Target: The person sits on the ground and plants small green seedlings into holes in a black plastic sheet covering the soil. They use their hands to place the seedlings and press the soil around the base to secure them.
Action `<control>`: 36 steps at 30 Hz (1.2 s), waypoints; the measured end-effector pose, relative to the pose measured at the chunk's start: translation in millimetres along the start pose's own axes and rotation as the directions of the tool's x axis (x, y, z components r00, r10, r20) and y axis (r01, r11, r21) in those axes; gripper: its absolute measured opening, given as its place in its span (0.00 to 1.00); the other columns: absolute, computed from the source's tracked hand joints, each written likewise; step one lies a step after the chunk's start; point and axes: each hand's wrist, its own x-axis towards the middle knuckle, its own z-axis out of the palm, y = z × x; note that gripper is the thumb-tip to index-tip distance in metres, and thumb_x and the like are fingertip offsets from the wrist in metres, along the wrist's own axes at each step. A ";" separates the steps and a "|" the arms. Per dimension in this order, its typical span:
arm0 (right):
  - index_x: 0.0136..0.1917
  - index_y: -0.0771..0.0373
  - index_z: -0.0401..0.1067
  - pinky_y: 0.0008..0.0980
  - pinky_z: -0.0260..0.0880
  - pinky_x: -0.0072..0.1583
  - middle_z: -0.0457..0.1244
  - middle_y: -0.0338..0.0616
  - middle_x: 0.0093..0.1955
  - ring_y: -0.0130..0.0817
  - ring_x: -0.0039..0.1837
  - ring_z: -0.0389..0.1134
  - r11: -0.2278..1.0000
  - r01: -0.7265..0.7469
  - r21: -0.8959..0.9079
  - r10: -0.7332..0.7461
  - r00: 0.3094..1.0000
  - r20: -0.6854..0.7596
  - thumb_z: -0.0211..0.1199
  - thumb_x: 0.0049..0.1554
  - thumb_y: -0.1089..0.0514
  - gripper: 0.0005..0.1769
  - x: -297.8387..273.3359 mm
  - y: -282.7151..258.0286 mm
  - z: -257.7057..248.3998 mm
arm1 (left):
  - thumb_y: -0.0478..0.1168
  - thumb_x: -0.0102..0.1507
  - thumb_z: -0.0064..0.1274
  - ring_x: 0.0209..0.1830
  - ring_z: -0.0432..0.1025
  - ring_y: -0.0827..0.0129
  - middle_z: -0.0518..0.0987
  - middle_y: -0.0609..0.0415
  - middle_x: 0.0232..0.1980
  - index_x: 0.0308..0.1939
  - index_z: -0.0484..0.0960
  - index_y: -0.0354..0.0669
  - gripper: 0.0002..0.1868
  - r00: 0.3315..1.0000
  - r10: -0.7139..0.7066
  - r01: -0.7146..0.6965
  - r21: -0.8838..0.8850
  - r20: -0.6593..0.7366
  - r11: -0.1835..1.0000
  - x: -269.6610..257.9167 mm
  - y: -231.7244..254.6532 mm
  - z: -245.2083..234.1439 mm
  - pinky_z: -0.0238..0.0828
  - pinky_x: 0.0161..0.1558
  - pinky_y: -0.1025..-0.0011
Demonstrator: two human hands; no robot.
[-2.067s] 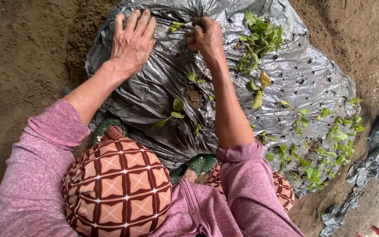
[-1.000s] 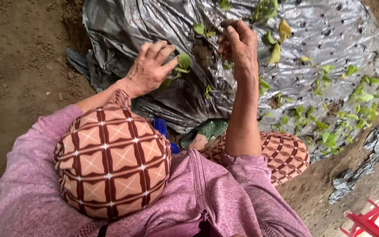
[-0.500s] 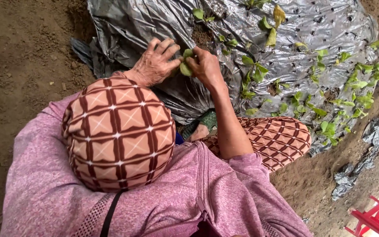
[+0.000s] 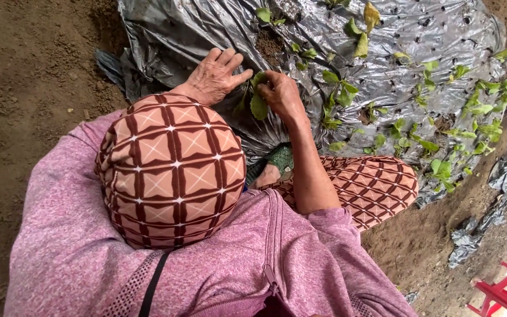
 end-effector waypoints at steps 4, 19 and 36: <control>0.55 0.55 0.75 0.41 0.75 0.62 0.70 0.44 0.60 0.36 0.59 0.72 1.000 0.019 -0.021 -0.019 1.000 -0.016 0.58 0.63 0.61 0.08 3.8 5.7 0.0 | 0.31 0.63 0.56 0.59 0.61 0.58 0.69 0.50 0.59 0.62 0.79 0.56 0.24 0.997 -0.009 0.008 0.022 0.070 1.000 -1.9 2.2 9.0 0.59 0.54 0.62; 0.50 0.55 0.74 0.35 0.77 0.58 0.70 0.43 0.56 0.32 0.53 0.72 0.998 0.061 0.004 -0.061 0.997 0.042 0.57 0.64 0.60 0.06 2.5 -0.8 -4.8 | 0.34 0.70 0.49 0.43 0.69 0.70 0.78 0.57 0.41 0.34 0.76 0.49 0.09 0.995 -0.033 0.041 0.080 -0.089 0.996 50.1 -27.4 33.1 0.70 0.38 0.76; 0.48 0.55 0.74 0.37 0.75 0.57 0.70 0.42 0.53 0.33 0.53 0.71 0.999 0.012 0.032 -0.014 0.998 0.057 0.55 0.63 0.60 0.07 -2.3 -15.1 -6.6 | 0.25 0.66 0.38 0.16 0.58 0.81 0.61 0.70 0.17 0.31 0.73 0.50 0.16 0.988 -0.126 0.142 -0.215 0.084 0.966 53.0 -21.7 99.5 0.64 0.17 0.82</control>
